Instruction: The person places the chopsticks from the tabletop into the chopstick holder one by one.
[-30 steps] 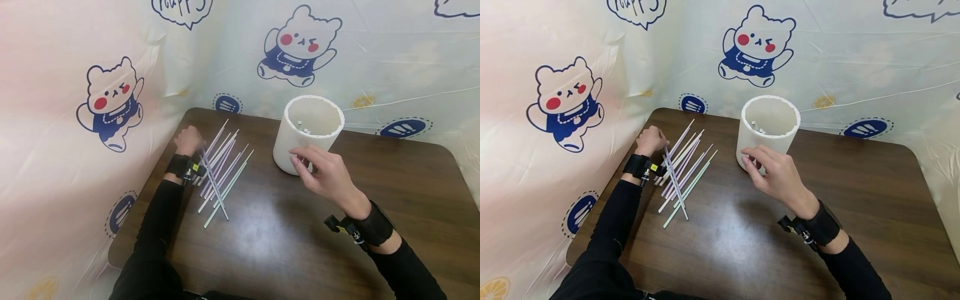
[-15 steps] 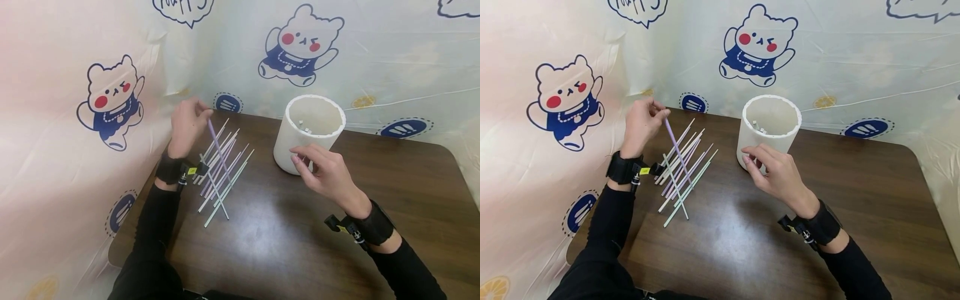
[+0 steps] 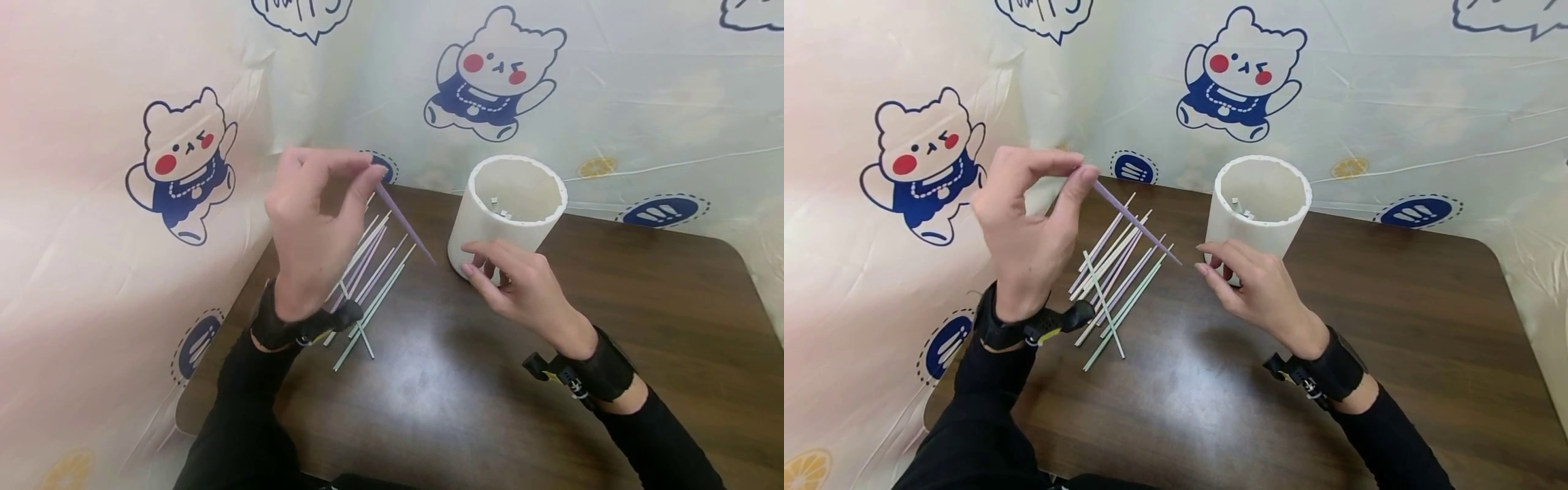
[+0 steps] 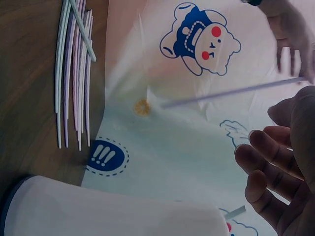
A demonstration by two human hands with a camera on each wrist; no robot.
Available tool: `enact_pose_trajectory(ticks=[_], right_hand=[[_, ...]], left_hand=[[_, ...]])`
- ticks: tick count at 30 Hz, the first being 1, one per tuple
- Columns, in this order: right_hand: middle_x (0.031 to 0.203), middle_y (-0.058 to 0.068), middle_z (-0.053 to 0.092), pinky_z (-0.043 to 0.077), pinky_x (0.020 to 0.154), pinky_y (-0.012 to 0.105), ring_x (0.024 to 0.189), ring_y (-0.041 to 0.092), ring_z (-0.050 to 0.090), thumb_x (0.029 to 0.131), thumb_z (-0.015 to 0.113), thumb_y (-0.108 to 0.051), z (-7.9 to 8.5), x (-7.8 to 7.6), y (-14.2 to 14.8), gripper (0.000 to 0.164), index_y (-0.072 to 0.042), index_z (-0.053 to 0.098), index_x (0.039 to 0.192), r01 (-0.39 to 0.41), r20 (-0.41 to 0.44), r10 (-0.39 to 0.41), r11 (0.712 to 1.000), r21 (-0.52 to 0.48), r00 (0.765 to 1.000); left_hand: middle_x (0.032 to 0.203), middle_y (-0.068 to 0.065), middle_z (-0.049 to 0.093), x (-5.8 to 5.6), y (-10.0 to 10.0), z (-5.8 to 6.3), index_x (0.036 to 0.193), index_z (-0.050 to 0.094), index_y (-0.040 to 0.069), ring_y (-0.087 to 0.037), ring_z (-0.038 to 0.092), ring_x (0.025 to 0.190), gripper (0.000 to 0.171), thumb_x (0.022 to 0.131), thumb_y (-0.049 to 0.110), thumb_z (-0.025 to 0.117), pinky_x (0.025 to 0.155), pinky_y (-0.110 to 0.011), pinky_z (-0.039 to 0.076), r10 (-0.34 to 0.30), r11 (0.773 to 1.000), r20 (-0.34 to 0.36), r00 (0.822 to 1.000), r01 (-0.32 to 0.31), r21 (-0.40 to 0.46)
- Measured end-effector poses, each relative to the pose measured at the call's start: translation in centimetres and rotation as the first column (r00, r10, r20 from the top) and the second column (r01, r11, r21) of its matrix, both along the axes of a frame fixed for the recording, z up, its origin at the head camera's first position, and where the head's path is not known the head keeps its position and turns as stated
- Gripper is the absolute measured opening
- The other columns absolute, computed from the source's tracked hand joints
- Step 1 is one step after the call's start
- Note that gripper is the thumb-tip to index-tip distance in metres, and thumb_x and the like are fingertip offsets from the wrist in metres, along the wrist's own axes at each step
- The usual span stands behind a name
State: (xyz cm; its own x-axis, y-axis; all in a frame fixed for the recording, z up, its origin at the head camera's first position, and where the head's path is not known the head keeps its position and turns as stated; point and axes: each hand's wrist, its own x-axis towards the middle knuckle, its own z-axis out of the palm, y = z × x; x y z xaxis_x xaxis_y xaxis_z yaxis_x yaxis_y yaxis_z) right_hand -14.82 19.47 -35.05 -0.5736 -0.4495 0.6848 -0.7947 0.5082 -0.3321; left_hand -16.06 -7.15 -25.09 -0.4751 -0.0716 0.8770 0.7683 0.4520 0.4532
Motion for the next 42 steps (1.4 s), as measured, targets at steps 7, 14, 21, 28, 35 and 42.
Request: enact_pose_trajectory(ticks=[7, 14, 21, 28, 35, 42], right_hand=[[0.085, 0.002, 0.069, 0.047, 0.058, 0.015, 0.071, 0.009, 0.058, 0.101, 0.057, -0.041, 0.0, 0.5, -1.1, 0.04, -0.005, 0.071, 0.111, -0.053, -0.008, 0.053, 0.999, 0.004, 0.999], [0.082, -0.003, 0.067, 0.044, 0.059, 0.017, 0.068, 0.006, 0.054, 0.102, 0.059, -0.031, -0.4, 1.0, -1.8, 0.03, -0.005, 0.073, 0.102, -0.128, -0.057, 0.128, 0.992, 0.007, 0.99], [0.084, -0.002, 0.068, 0.048, 0.062, 0.017, 0.07, 0.007, 0.056, 0.103, 0.057, -0.032, -0.1, 1.1, -1.7, 0.031, -0.005, 0.072, 0.102, -0.114, -0.054, 0.115, 0.993, 0.02, 0.992], [0.083, 0.003, 0.069, 0.044, 0.059, 0.015, 0.066, 0.007, 0.054, 0.104, 0.056, -0.031, 1.3, 0.1, -0.4, 0.033, -0.002, 0.072, 0.101, -0.063, -0.091, 0.065, 0.998, 0.021, 0.994], [0.08, 0.01, 0.067, 0.037, 0.058, 0.017, 0.064, 0.01, 0.048, 0.101, 0.063, -0.025, 2.9, -1.2, 1.7, 0.029, 0.003, 0.071, 0.103, 0.056, -0.112, -0.064, 0.995, -0.078, 0.992], [0.084, 0.014, 0.068, 0.035, 0.062, 0.013, 0.069, 0.011, 0.048, 0.084, 0.076, 0.006, 3.1, -2.2, 3.3, 0.022, 0.003, 0.071, 0.106, 0.172, -0.085, -0.177, 0.983, -0.063, 0.981]], left_hand=[[0.082, -0.014, 0.075, 3.5, 1.2, 0.1, 0.09, 0.075, -0.003, -0.03, 0.064, 0.084, 0.014, 0.08, 0.004, 0.083, 0.082, -0.034, 0.054, -0.109, 0.994, -0.253, 0.961, 0.105, -0.029], [0.081, -0.011, 0.077, 4.6, 1.7, -0.5, 0.092, 0.074, -0.002, -0.029, 0.065, 0.08, 0.016, 0.08, 0.002, 0.083, 0.084, -0.043, 0.059, -0.194, 0.981, -0.435, 0.879, 0.184, -0.066], [0.09, -0.007, 0.079, 4.6, 1.9, -1.0, 0.096, 0.074, 0.003, -0.027, 0.066, 0.083, 0.025, 0.074, 0.0, 0.087, 0.083, -0.043, 0.058, -0.205, 0.979, -0.475, 0.856, 0.175, -0.107], [0.093, -0.005, 0.08, 4.4, 2.6, -0.5, 0.097, 0.07, 0.006, -0.026, 0.066, 0.086, 0.031, 0.072, 0.001, 0.088, 0.085, -0.044, 0.056, -0.226, 0.974, -0.456, 0.861, 0.187, -0.129], [0.088, -0.014, 0.078, 3.4, 4.4, 0.8, 0.095, 0.067, 0.002, -0.029, 0.064, 0.088, 0.029, 0.074, 0.003, 0.088, 0.083, -0.037, 0.057, -0.244, 0.97, -0.469, 0.849, 0.21, -0.124], [0.09, -0.015, 0.078, 1.5, 6.2, 1.7, 0.094, 0.073, -0.003, -0.028, 0.064, 0.091, 0.019, 0.081, 0.006, 0.083, 0.085, -0.032, 0.055, -0.24, 0.969, -0.416, 0.877, 0.188, -0.161]])
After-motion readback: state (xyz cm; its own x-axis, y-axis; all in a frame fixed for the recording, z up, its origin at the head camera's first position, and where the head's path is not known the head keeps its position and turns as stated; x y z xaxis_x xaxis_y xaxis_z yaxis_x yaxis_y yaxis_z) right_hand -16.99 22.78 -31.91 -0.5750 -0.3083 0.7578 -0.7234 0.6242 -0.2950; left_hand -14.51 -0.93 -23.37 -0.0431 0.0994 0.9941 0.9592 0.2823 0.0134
